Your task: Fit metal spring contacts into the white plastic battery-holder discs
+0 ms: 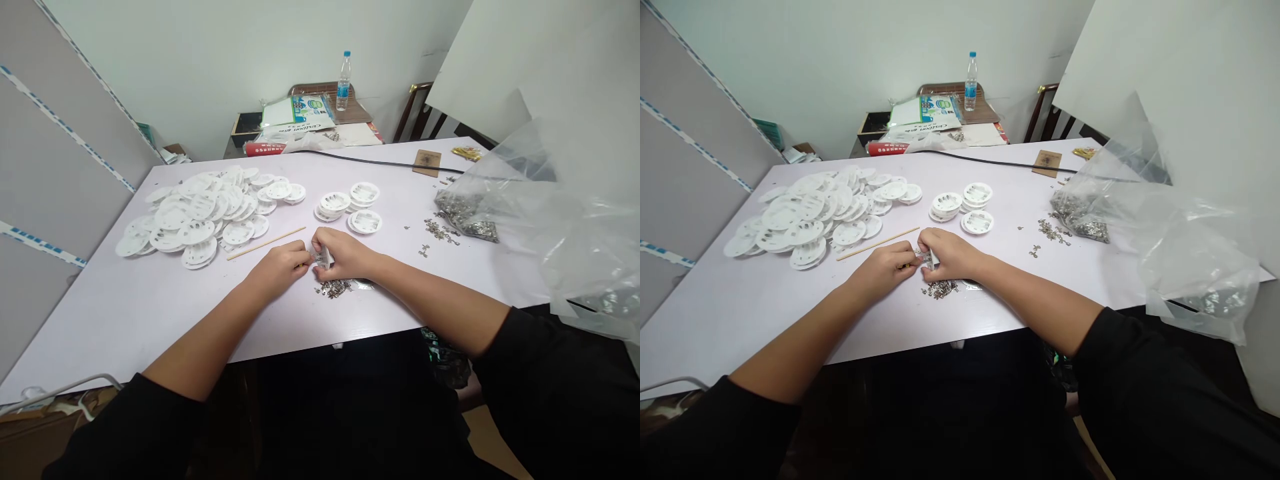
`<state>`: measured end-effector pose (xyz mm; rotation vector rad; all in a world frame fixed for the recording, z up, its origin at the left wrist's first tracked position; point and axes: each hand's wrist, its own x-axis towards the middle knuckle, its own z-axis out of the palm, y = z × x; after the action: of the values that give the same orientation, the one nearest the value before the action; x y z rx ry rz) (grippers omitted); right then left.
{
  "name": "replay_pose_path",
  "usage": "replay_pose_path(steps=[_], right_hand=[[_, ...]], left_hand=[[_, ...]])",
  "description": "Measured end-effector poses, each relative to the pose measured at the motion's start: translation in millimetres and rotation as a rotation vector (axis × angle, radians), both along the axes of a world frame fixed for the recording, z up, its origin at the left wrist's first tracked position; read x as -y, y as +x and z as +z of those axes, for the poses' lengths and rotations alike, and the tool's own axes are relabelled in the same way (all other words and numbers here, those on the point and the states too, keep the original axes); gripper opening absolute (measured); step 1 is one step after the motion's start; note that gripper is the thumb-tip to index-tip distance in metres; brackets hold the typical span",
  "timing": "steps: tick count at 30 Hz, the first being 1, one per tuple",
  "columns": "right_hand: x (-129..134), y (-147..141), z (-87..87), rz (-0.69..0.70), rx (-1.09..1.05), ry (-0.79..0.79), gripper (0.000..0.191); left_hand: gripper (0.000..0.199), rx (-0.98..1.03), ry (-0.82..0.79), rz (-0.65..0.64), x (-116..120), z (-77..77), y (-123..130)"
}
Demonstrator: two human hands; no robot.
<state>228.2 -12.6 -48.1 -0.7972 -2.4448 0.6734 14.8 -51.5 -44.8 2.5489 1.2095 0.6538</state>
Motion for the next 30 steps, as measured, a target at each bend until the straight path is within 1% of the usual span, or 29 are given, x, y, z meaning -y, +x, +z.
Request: replay_pose_path(steps=[5, 13, 21, 23, 27, 28, 30], right_hand=[[0, -2, 0.2, -0.004, -0.016, 0.001, 0.032], [1, -3, -0.9, -0.018, -0.053, -0.003, 0.032], [-1, -3, -2.7, -0.021, -0.055, -0.019, 0.034], [-1, -3, -2.9, -0.026, -0.058, -0.013, 0.034], [0, -2, -3.3, -0.037, -0.064, -0.008, 0.033], [0, -1, -2.8, -0.055, -0.070, -0.015, 0.034], [1, 1, -0.5, -0.086, -0.100, -0.049, 0.038]], left_hand=[[0.023, -0.058, 0.008, 0.021, -1, 2.6, 3], [0.028, -0.094, 0.080, 0.031, 1, 1.5, 7], [0.017, -0.150, -0.005, 0.079, 2, 2.3, 13], [0.019, -0.146, 0.010, 0.072, 1, 1.1, 12], [0.028, -0.108, 0.098, 0.036, 0, 2.4, 3], [0.028, -0.080, 0.106, 0.054, 0, 4.1, 0], [0.028, 0.002, 0.068, 0.118, 1, 8.2, -4]])
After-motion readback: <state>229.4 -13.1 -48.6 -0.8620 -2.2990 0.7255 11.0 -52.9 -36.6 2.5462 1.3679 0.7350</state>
